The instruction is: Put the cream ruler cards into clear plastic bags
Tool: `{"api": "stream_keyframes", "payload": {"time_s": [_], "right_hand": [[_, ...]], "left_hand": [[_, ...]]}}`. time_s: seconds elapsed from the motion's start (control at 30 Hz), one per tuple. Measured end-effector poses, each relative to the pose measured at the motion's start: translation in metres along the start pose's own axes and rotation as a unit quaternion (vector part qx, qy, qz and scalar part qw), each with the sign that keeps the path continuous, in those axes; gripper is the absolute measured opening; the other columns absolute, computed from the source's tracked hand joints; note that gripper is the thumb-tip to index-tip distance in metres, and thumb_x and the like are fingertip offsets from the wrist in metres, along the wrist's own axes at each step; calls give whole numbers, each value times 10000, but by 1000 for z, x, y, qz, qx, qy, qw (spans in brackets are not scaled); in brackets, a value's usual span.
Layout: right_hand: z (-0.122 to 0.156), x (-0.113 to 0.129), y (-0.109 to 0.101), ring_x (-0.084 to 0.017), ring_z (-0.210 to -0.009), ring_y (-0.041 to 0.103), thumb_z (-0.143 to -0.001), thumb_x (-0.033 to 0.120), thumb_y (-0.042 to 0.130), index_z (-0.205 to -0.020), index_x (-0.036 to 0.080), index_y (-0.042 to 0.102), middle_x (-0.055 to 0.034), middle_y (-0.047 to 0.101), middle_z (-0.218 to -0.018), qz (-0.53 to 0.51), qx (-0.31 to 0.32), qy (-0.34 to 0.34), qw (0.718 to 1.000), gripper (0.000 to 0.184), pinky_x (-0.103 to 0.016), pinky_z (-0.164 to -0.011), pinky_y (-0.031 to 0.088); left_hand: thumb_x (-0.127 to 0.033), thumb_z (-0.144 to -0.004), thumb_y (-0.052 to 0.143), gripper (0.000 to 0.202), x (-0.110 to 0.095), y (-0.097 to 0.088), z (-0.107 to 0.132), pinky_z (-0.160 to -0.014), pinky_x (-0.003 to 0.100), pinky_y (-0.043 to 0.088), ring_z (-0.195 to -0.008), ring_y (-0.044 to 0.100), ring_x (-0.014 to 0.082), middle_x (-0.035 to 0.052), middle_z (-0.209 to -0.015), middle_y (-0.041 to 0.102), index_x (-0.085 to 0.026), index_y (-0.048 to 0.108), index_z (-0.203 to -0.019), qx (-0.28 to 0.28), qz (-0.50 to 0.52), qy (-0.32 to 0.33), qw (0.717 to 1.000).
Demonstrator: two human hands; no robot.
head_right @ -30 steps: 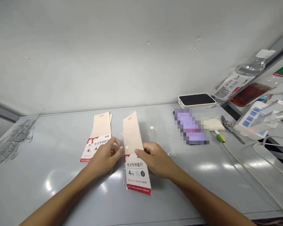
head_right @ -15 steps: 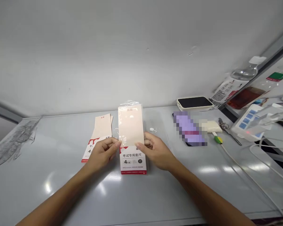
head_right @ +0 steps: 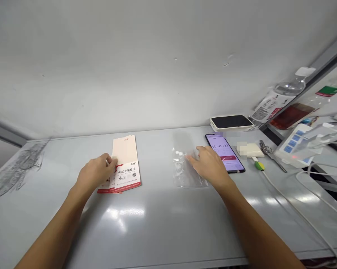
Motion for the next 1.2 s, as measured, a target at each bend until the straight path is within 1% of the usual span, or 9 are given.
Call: {"api": "stream_keyframes", "payload": {"time_s": [0.1, 0.17, 0.4, 0.5, 0.6, 0.67, 0.8, 0.93, 1.2], "right_hand": [[5, 5, -7, -248, -916, 540, -776, 518, 463, -1178, 187, 506, -108, 546, -1046, -4, -47, -17, 999, 522, -347, -748, 410], [13, 15, -13, -204, -820, 551, -797, 510, 444, -1115, 219, 540, -70, 565, -985, -52, -57, -42, 996, 442, -317, -703, 418], [50, 63, 2, -124, -512, 437, -858, 491, 368, -719, 212, 553, 18, 508, -572, -165, 93, -157, 969, 362, -249, -497, 338], [49, 62, 3, -127, -492, 435, -859, 485, 363, -703, 225, 542, 28, 482, -523, -132, 87, -159, 975, 352, -251, -496, 323], [31, 40, -8, -144, -516, 482, -843, 497, 369, -745, 231, 544, 13, 540, -566, -73, 23, -104, 992, 334, -266, -517, 331], [18, 21, -11, -182, -596, 544, -820, 515, 384, -820, 230, 552, -13, 596, -649, -17, 1, -56, 998, 332, -284, -541, 343], [3, 0, -5, -255, -715, 590, -768, 610, 389, -875, 195, 546, -79, 632, -750, 42, 23, -2, 999, 457, -319, -568, 363], [2, -4, 5, -269, -712, 592, -684, 700, 432, -825, 200, 530, -76, 627, -719, 41, 52, 25, 997, 528, -326, -556, 368], [-3, -10, 8, -278, -819, 591, -578, 691, 548, -800, 206, 557, -85, 642, -865, -14, 50, 31, 998, 533, -311, -581, 379]], "left_hand": [[-438, -839, 282, 311, -10, -6, 4, -512, 274, 312, -582, 529, 195, 29, -669, 599, -231, 513, -822, -41, 26, 39, 998], [-452, -854, 264, 337, -26, -7, 13, -500, 260, 288, -546, 501, 167, 11, -628, 574, -227, 496, -759, -57, 64, 103, 991], [-486, -860, 282, 413, -78, 22, 61, -509, 258, 247, -525, 478, 141, 17, -585, 554, -201, 446, -610, 57, 71, 273, 958], [-567, -837, 270, 442, -70, 19, 55, -507, 263, 249, -532, 502, 161, 26, -604, 568, -208, 470, -674, 23, 34, 212, 976], [-708, -741, 296, 550, -42, 8, 36, -506, 270, 284, -580, 548, 209, 56, -660, 594, -200, 494, -812, -17, -5, 71, 997], [-771, -668, 321, 638, -27, 5, 26, -510, 280, 309, -621, 568, 236, 83, -714, 608, -184, 501, -841, -13, -12, 18, 1000], [-765, -600, 426, 637, -16, 8, 19, -524, 283, 342, -666, 588, 239, 94, -777, 624, -184, 514, -844, 23, 5, -3, 1000], [-732, -578, 487, 599, -13, 13, 20, -522, 285, 357, -683, 600, 238, 84, -817, 639, -198, 510, -850, 44, 48, -14, 998], [-690, -526, 574, 579, -2, 11, 21, -509, 270, 360, -672, 619, 224, 77, -839, 657, -209, 477, -833, 42, 88, -47, 994]]}}
Point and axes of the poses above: each hand's wrist, its own z-axis away from the middle knuckle, its own y-axis out of the palm, x = y × z, the point moved 6 cm from there along -z, towards the middle knuckle
